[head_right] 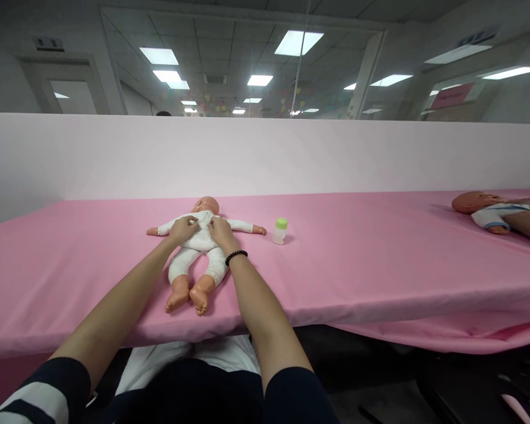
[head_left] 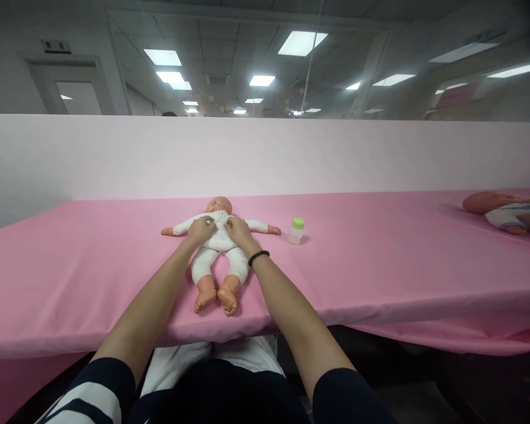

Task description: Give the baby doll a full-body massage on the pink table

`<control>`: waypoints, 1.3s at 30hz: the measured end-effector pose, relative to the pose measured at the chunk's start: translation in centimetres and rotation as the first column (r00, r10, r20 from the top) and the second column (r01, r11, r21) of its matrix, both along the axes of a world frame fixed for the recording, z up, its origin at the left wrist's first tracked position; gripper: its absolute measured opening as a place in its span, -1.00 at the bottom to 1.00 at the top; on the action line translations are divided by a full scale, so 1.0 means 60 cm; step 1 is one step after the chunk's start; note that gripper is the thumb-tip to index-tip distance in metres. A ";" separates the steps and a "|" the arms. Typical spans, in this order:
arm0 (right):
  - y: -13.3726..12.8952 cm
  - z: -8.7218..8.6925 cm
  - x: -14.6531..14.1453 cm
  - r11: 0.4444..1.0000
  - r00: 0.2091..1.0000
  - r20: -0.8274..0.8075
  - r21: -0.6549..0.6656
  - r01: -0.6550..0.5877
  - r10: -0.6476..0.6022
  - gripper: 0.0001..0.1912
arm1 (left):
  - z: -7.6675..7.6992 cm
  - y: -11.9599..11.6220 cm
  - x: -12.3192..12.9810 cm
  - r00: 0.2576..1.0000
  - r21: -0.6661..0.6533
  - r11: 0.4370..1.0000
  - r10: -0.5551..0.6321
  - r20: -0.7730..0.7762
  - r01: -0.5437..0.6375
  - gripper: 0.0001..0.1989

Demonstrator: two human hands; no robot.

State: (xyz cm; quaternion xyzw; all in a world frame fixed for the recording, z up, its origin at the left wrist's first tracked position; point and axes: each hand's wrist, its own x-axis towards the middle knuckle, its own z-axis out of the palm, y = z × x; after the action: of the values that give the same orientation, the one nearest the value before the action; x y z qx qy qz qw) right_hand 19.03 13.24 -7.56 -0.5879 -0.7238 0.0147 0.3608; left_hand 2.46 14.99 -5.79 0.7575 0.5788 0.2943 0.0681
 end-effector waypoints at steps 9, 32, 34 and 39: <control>0.031 0.019 -0.008 0.997 0.998 0.045 -0.063 0.038 -0.035 -0.84 | 0.029 0.047 0.032 0.976 0.113 0.994 0.016 -0.215 0.009 -0.77; 0.056 0.018 -0.018 0.989 0.987 0.081 -0.040 0.141 -0.138 -0.79 | 0.006 0.054 0.033 0.970 0.137 0.990 0.021 -0.241 0.013 -0.71; 0.054 0.013 -0.017 0.989 0.987 0.073 -0.023 0.146 -0.144 -0.79 | 0.003 0.052 0.031 0.973 0.145 0.989 0.024 -0.231 0.010 -0.70; 0.055 0.001 -0.011 0.990 0.989 0.049 0.007 0.142 -0.142 -0.72 | -0.006 0.051 0.027 0.977 0.179 0.984 0.019 -0.212 0.019 -0.68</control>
State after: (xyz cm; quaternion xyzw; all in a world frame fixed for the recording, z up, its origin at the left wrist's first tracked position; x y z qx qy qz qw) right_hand 18.34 16.57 -7.49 -0.6374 -0.6890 -0.0271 0.3439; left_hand 4.06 18.04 -6.14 0.7877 0.5537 0.2627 -0.0630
